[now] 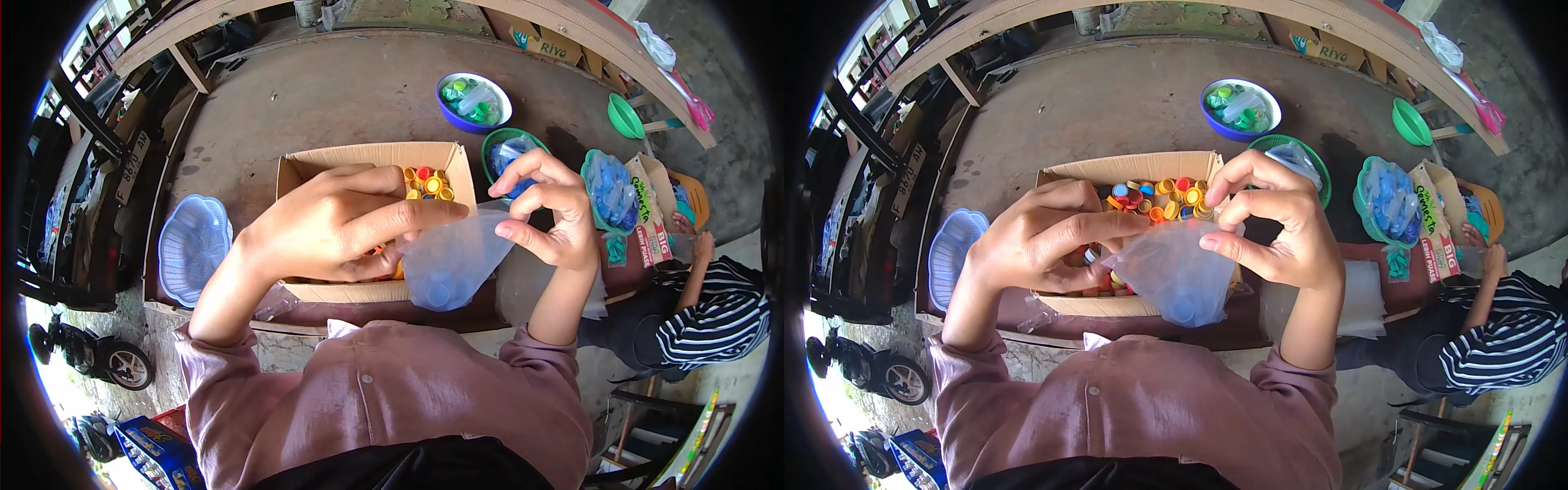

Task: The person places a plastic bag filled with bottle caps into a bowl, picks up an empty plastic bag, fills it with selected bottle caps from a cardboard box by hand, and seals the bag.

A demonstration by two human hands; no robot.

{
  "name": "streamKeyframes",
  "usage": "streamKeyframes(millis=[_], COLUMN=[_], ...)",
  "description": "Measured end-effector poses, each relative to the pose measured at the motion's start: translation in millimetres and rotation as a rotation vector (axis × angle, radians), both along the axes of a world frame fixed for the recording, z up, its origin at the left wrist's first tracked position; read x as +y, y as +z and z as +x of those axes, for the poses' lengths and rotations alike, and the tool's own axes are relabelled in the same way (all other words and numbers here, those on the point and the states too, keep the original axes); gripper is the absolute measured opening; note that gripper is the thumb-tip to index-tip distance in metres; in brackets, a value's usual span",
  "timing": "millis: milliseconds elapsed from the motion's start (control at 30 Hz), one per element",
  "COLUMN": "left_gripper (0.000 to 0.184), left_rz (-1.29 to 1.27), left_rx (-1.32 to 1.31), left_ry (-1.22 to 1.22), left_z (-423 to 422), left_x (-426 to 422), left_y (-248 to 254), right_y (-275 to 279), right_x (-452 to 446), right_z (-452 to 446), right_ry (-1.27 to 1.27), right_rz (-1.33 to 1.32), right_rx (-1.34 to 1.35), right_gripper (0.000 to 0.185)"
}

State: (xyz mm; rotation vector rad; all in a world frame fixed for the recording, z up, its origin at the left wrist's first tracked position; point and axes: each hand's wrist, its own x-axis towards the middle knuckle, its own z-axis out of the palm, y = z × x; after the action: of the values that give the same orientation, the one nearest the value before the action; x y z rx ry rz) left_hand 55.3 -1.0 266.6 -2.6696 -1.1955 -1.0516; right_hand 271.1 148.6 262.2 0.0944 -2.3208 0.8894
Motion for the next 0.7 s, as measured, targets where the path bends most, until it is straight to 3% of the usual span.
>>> streamKeyframes(millis=[300,567,600,700], left_gripper=[0.056,0.051,0.065,0.068], left_rz=[0.132,0.074,0.081,-0.014], left_rx=[0.114,-0.111,-0.247,-0.391], left_ry=[0.127,-0.133,-0.199,-0.284], left_z=[-5.8,4.9,11.9,16.3], left_x=[5.4,-3.3,-2.9,-5.7], left_y=[-10.8,-13.1,-16.1,-19.0], right_y=[1.6,-5.0,-6.7,-7.2], right_x=[-4.0,3.1,3.0,1.5], right_z=[-0.1,-3.3,-3.0,-3.5], right_ry=[0.081,-0.007,0.013,0.01], right_rz=[-0.025,0.009,-0.034,-0.028], right_rx=[0.013,-0.013,-0.029,-0.051], right_gripper=[0.015,0.014,0.012,0.01])
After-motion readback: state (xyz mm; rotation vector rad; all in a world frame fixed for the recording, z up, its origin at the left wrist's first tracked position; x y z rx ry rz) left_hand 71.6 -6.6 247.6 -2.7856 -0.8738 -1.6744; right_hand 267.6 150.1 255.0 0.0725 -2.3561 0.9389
